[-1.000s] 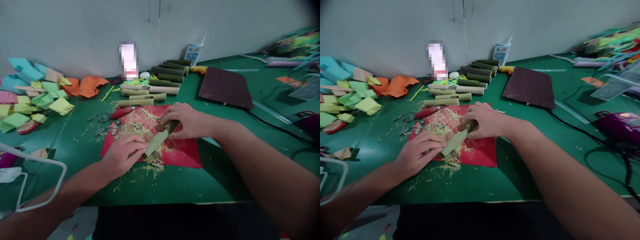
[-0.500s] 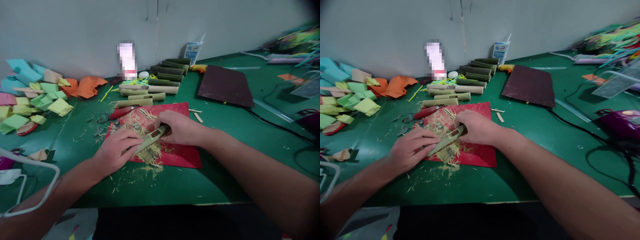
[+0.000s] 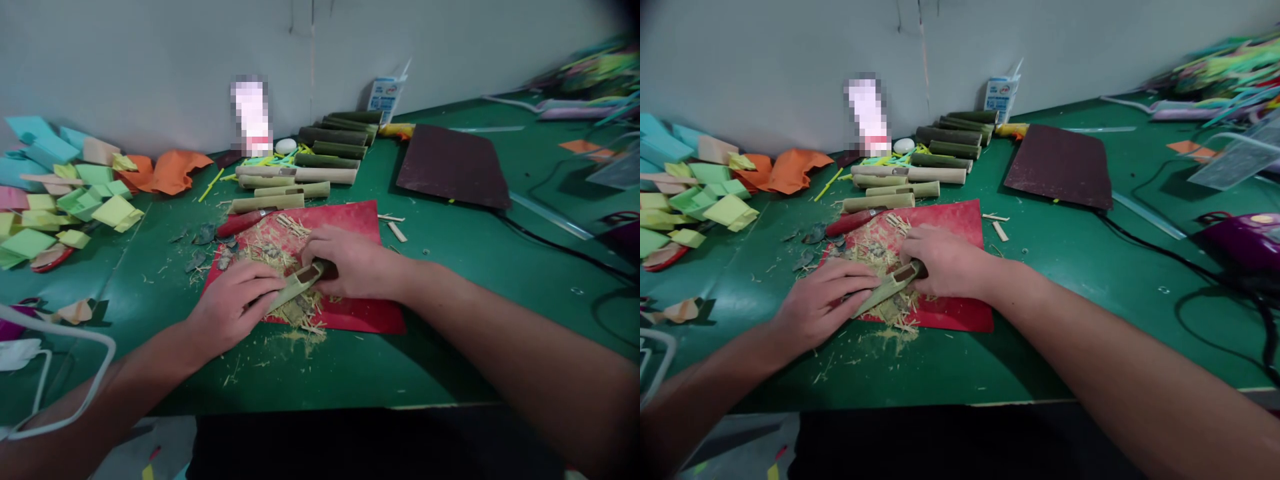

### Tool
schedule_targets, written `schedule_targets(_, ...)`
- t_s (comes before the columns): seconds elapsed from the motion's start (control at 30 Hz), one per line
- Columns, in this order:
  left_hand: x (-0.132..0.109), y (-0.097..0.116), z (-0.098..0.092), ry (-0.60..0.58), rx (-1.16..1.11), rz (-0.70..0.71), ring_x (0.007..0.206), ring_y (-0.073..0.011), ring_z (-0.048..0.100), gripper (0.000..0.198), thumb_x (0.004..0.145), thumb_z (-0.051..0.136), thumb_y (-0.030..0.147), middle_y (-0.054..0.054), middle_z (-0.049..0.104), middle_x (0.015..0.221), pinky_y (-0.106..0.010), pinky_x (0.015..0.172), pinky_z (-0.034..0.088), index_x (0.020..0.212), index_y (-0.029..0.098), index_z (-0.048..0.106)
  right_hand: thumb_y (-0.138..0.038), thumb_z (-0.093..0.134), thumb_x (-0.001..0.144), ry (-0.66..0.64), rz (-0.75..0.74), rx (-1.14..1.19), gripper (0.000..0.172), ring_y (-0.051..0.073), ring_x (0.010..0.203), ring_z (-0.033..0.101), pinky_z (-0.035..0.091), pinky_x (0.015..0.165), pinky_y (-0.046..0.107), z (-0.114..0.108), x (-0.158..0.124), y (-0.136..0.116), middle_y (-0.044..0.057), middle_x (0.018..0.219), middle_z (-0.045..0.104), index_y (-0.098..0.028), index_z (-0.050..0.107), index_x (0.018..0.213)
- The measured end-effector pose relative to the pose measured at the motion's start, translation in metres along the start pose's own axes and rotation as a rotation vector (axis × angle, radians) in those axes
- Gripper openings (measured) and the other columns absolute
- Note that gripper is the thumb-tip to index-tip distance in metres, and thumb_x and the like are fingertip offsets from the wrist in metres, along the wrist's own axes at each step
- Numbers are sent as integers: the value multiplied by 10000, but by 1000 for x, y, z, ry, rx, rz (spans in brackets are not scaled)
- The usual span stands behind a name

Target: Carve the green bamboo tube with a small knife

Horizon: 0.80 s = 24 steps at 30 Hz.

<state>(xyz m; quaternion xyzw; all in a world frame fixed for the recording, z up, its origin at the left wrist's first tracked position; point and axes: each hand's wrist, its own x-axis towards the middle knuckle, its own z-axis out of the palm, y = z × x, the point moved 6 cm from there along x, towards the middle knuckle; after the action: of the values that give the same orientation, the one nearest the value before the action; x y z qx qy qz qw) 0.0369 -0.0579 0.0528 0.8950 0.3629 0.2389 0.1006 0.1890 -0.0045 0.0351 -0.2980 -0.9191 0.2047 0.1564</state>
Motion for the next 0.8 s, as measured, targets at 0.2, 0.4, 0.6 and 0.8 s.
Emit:
schedule_targets(0.2, 1, 3, 3, 15, 59, 92, 945, -171, 581, 222, 867, 525, 164, -80, 635, 1033, -326, 850, 466, 1068, 156, 618, -285, 637, 724, 34, -15, 12, 203, 179, 807, 492, 365, 682, 293, 1, 1, -2, 51, 890, 552, -185, 561, 883)
schedule_targets(0.4, -4, 10, 5, -42, 162, 255, 971, -199, 567, 255, 859, 506, 127, -106, 625, 1034, -359, 849, 472, 1101, 138, 587, -355, 635, 745, 32, -26, 20, 227, 185, 812, 497, 361, 688, 298, 1, 2, -3, 52, 885, 565, -192, 571, 890)
schedule_targets(0.6, 2, 12, 10, -47, 79, 206, 1011, -203, 545, 268, 862, 486, 101, -120, 598, 1078, -373, 875, 469, 1112, 135, 578, -345, 653, 738, 26, -29, 67, 222, 171, 778, 490, 351, 655, 282, 2, 2, -2, 39, 861, 559, -186, 566, 865)
schedule_targets(0.8, 16, 17, 17, -52, 75, 253, 956, -193, 548, 227, 858, 475, 92, -107, 621, 1000, -368, 852, 484, 1041, 133, 603, -315, 653, 743, 27, -44, 118, 200, 165, 796, 498, 365, 673, 282, 2, 1, -3, 34, 877, 564, -189, 574, 877)
